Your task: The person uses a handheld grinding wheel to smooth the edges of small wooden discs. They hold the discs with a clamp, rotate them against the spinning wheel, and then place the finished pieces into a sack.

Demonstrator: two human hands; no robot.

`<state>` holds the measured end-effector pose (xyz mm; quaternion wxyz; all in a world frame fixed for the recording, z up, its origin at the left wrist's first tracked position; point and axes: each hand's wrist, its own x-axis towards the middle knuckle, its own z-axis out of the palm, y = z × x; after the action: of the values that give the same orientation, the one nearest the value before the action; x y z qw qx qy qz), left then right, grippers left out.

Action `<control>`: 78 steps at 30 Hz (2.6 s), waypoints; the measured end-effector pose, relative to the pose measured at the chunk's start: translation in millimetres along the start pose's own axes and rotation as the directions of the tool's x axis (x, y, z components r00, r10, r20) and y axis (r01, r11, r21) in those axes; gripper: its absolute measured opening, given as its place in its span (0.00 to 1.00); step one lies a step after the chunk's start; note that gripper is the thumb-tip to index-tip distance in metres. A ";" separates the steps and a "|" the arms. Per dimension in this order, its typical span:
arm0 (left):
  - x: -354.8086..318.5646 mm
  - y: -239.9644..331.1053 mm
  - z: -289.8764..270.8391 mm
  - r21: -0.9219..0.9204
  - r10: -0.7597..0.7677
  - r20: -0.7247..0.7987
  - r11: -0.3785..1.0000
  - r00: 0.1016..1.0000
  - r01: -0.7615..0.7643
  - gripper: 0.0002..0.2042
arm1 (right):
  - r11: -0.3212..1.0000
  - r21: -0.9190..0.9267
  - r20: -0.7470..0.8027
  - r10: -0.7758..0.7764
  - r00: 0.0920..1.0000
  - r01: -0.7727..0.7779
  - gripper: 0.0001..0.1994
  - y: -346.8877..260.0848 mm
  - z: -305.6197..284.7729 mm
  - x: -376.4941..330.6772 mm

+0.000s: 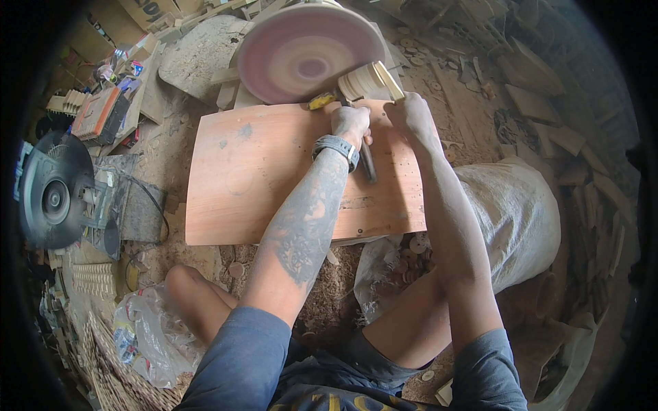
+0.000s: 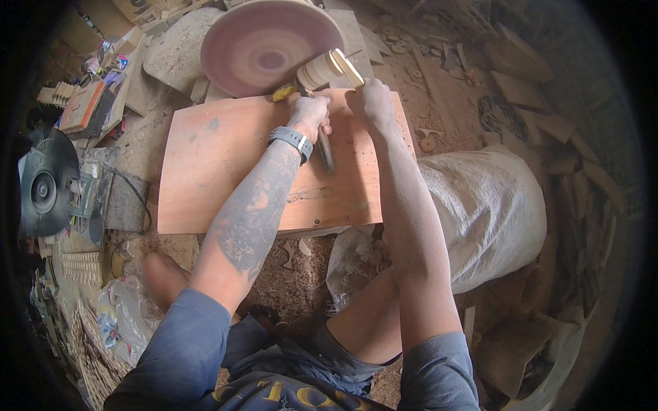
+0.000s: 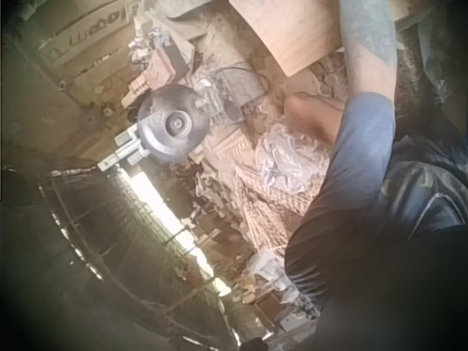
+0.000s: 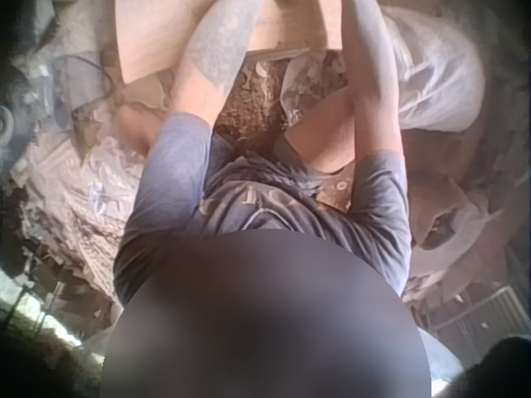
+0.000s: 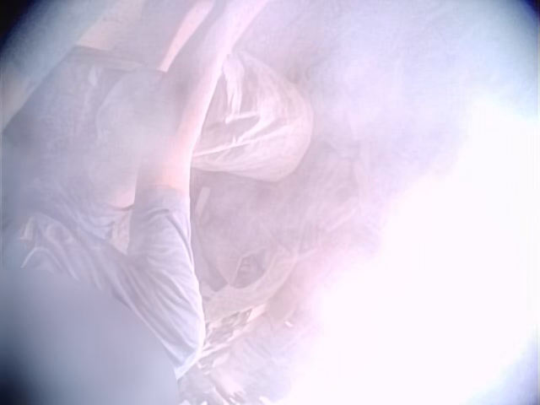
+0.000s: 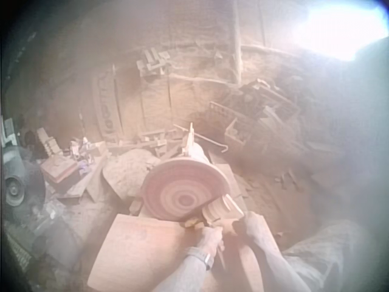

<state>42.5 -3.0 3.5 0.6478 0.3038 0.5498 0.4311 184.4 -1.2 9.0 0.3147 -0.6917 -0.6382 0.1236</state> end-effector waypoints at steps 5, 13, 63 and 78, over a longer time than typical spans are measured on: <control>1.0 0.2 -0.8 -0.004 0.004 -0.009 1.000 1.000 -0.004 0.07 | 0.999 -0.020 -0.003 0.036 0.999 -0.036 0.13 -4.9 1.4 -1.2; 0.6 -0.1 -2.5 -0.004 0.002 0.000 1.000 1.000 -0.002 0.06 | 0.999 -0.024 -0.043 0.021 0.999 -0.022 0.13 -2.2 5.5 2.0; 2.9 -1.4 -2.7 0.006 -0.011 -0.004 1.000 1.000 0.011 0.06 | 1.000 0.002 -0.043 -0.013 0.999 0.013 0.15 2.5 6.7 1.6; -0.4 -0.3 -2.1 0.007 0.009 0.004 1.000 1.000 -0.009 0.06 | 0.999 0.026 -0.021 0.032 0.999 -0.032 0.15 -3.8 2.9 0.1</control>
<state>40.6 -3.7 3.0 0.6458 0.3092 0.5487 0.4316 179.7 -0.4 9.0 0.3285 -0.6991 -0.6218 0.1293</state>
